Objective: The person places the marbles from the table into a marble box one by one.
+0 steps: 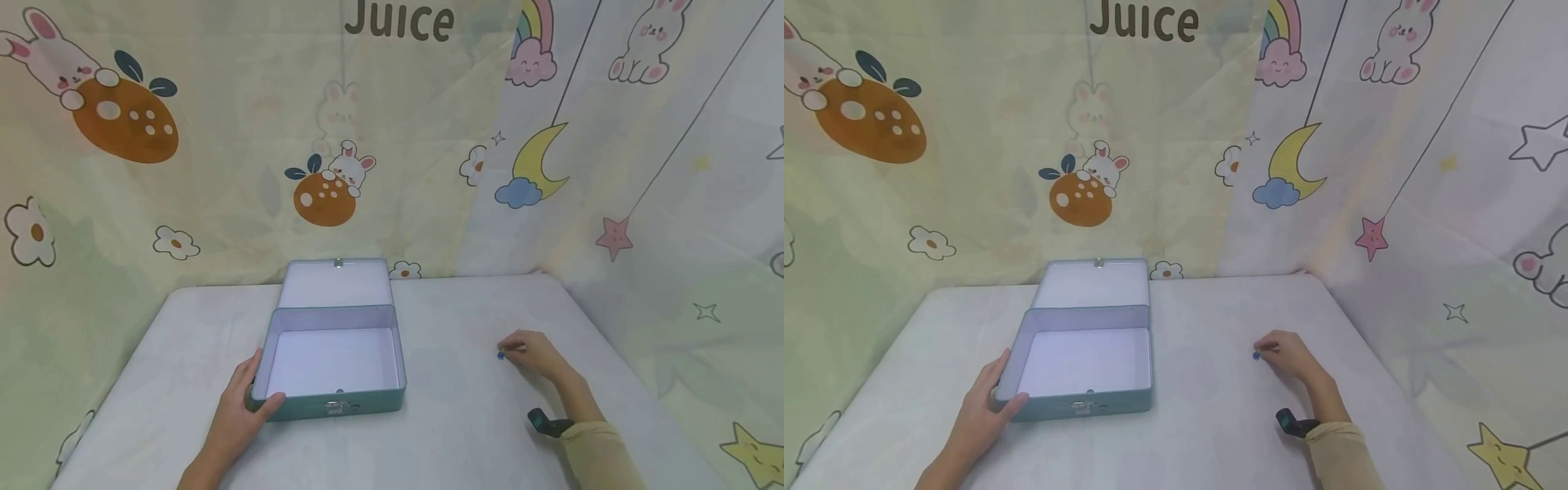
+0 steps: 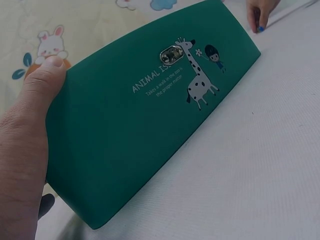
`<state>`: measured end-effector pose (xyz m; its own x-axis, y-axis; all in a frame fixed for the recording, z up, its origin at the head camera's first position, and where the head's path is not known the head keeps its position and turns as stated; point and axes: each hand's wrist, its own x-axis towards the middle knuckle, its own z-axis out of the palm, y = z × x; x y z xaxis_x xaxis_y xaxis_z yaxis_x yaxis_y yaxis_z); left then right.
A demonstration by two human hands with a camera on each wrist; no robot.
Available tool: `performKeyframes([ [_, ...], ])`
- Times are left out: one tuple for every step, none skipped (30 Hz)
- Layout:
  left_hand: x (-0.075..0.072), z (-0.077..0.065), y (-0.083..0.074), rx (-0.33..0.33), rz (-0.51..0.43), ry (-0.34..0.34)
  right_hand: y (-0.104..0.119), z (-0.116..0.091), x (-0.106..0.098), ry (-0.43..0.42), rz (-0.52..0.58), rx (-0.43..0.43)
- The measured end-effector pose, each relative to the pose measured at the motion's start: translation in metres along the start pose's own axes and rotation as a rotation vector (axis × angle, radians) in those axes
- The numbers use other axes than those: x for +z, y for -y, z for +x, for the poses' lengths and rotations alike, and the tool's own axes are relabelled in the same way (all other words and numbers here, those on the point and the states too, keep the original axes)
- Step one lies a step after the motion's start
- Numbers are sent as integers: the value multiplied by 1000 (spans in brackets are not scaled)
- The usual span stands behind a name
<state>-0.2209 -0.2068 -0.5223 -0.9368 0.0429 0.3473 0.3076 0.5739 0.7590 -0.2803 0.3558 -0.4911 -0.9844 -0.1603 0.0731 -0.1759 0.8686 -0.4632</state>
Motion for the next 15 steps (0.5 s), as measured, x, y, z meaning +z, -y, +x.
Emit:
performKeyframes([
  [0,0,0,2,-2,0,0,0,0,2,-8,5],
  [0,0,0,4,-6,1,0,0,0,2,-12,13],
  [1,0,0,6,-9,1,0,1,0,1,-21,21],
  [1,0,0,6,-10,1,0,1,0,1,-24,20],
  [1,0,0,5,-11,1,0,2,1,2,-29,21],
  [1,0,0,4,-12,2,0,2,1,2,-37,24],
  [1,0,0,3,-13,2,-1,3,1,1,-40,36],
  [1,1,0,1,-13,2,-1,3,1,1,-42,45],
  [1,1,0,0,-12,3,-2,4,1,4,-45,48],
  [1,1,0,-4,-11,3,-2,4,1,6,-44,48],
  [1,1,0,-6,-8,2,-2,4,1,9,-42,54],
  [1,1,-1,-9,-6,1,-2,5,1,12,-40,60],
  [1,1,-1,-12,-6,1,-2,5,0,15,-36,67],
  [0,1,-2,-14,-6,2,-3,5,0,16,-35,67],
  [0,0,-2,-15,-7,2,-3,5,0,16,-34,66],
])
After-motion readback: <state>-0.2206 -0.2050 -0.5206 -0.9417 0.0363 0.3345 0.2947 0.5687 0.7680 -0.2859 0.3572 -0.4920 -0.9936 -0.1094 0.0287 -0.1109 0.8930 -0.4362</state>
